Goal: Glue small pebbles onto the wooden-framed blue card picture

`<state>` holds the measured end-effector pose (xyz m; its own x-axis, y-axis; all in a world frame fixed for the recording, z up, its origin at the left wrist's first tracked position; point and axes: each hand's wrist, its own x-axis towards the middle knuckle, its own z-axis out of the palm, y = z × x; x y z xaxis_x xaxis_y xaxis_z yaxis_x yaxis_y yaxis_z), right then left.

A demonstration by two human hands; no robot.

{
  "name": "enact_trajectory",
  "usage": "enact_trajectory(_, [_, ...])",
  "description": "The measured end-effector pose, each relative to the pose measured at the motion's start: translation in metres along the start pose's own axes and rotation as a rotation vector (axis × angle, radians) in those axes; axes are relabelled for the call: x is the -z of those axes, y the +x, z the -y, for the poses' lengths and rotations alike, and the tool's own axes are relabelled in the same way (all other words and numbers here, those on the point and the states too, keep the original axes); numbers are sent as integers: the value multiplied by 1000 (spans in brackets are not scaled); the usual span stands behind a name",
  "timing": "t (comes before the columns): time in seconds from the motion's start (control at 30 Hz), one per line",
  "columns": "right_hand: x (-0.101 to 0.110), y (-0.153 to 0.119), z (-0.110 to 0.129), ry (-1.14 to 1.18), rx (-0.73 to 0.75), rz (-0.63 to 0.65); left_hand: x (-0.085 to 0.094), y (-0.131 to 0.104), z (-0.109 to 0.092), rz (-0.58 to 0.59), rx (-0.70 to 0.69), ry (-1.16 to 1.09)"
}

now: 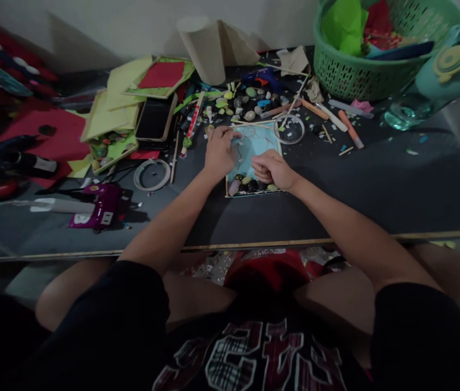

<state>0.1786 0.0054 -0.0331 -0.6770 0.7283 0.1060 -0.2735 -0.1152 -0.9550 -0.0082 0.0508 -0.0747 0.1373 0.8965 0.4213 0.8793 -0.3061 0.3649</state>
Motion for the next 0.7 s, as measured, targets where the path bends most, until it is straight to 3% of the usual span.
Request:
enact_trajectory(0.1, [13,3,6,-208,65,-218,-8,2,6,-57,-5,-31])
enact_trajectory(0.2, [40,2,18,-799,260,-655,-19,4,14,-108,-29,-111])
enact_trajectory(0.3, [69,-3,26,-1332,261,-808,-24,5,18,-121,-36,-180])
enact_trajectory(0.47, [86,-6,20,-1509,164,-690,-13,5,9,-73,2,-207])
enact_trajectory(0.7, [66,0,20,-1472,148,-574,7,7,-7,-30,-88,-172])
